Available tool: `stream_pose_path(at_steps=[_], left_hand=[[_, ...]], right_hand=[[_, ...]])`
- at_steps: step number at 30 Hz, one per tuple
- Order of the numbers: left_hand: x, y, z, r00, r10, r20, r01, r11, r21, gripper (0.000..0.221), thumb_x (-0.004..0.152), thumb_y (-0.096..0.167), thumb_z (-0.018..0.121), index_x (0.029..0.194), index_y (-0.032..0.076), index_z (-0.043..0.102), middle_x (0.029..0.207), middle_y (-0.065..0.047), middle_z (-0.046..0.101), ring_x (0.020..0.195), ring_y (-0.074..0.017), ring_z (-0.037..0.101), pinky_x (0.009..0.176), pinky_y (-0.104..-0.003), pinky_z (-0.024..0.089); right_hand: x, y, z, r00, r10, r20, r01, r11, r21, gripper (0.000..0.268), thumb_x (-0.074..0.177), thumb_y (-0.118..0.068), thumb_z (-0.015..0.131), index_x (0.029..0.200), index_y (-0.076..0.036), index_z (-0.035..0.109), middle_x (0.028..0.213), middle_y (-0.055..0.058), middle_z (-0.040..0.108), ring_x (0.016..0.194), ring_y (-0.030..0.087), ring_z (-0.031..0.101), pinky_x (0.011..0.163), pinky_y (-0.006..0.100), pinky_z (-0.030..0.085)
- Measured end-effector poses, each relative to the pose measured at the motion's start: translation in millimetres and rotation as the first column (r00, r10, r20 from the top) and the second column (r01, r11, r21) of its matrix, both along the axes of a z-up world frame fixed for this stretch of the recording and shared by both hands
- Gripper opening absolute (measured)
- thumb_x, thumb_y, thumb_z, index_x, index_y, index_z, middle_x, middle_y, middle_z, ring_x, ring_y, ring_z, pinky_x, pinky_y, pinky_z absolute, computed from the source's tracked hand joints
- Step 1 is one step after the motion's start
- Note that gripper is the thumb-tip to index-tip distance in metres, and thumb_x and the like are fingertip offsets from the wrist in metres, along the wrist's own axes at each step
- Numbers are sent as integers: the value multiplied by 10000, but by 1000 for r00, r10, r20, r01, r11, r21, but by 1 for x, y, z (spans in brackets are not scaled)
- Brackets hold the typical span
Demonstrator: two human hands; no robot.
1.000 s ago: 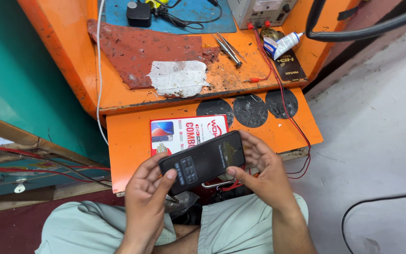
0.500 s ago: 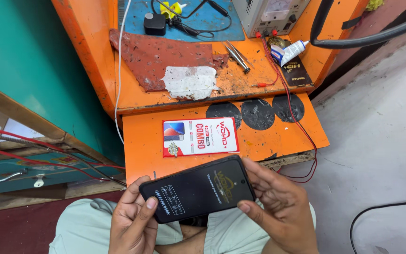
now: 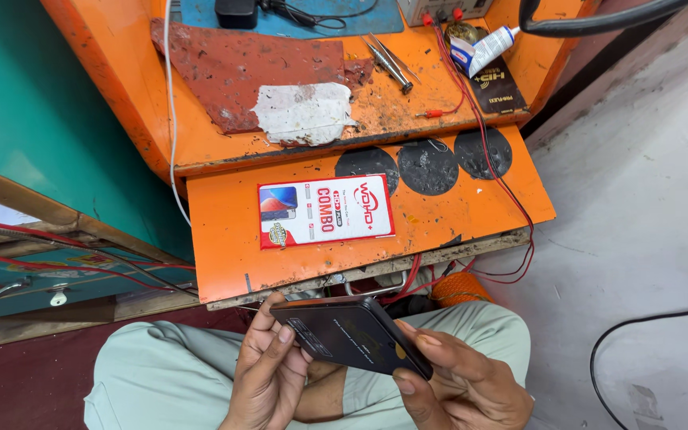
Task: The person applies adhesive from a tube to the frame of a mobile phone and then presses a replacement screen assembly onto the frame.
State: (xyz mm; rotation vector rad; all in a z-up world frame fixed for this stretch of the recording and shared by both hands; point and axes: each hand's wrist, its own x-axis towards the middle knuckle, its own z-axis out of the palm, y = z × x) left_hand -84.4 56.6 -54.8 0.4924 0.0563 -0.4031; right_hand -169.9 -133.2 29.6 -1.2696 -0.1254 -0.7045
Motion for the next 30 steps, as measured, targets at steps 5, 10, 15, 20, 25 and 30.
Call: stream_pose_path(at_steps=[5, 10, 15, 20, 25, 30], left_hand=[[-2, -4, -2, 1000, -9, -28, 8, 999, -38, 446, 982, 31, 609, 1408, 70, 483, 1223, -151, 657, 1129, -238, 655, 942, -405, 543], [-2, -8, -1, 998, -12, -63, 8, 998, -56, 421, 966, 27, 604, 1366, 92, 489, 1218, -158, 653, 1157, -253, 650, 1024, -436, 524], [-2, -7, -1, 998, 63, -15, -63, 998, 12, 450, 972, 4, 602, 1401, 59, 477, 1218, -171, 649, 1152, -254, 650, 1009, -436, 522], [13, 8, 37, 887, 296, 354, -400, 876, 271, 453, 988, -71, 622, 1425, -54, 502, 1253, -211, 674, 1130, -227, 658, 1024, -367, 529], [21, 13, 106, 630, -54, 775, -569, 647, 508, 373, 919, -111, 716, 1279, -61, 632, 1202, -199, 750, 1151, -208, 733, 1002, -311, 592], [23, -3, 136, 556, -9, 831, -672, 583, 456, 354, 897, -75, 778, 1231, -45, 663, 1133, -173, 792, 1050, -184, 787, 930, -287, 640]], right_hand=[[0, -1, -4, 1000, -20, -14, 19, 999, -46, 433, 868, 186, 742, 1272, 46, 679, 1224, 330, 714, 1256, 385, 693, 1117, 486, 555], [-4, -3, -3, 991, -96, -89, 80, 982, -171, 445, 846, 168, 764, 1254, 15, 676, 1205, 326, 734, 1229, 362, 720, 1041, 445, 607], [11, 5, 0, 991, -133, -21, 131, 988, -83, 419, 891, 160, 728, 1288, 41, 661, 1178, 298, 749, 1175, 322, 749, 1056, 440, 604], [41, -28, 5, 918, -182, -353, 174, 983, -55, 570, 748, 196, 715, 1298, 82, 619, 1125, 192, 704, 1073, 211, 698, 974, 328, 559], [89, -52, -41, 888, 426, -171, -395, 899, 191, 428, 847, 198, 724, 1236, 82, 588, 1185, 167, 656, 1093, 230, 683, 975, 351, 577], [100, -47, -75, 839, 518, -166, -474, 846, 244, 440, 822, 210, 741, 1199, 50, 581, 1197, 173, 664, 1133, 235, 676, 982, 363, 569]])
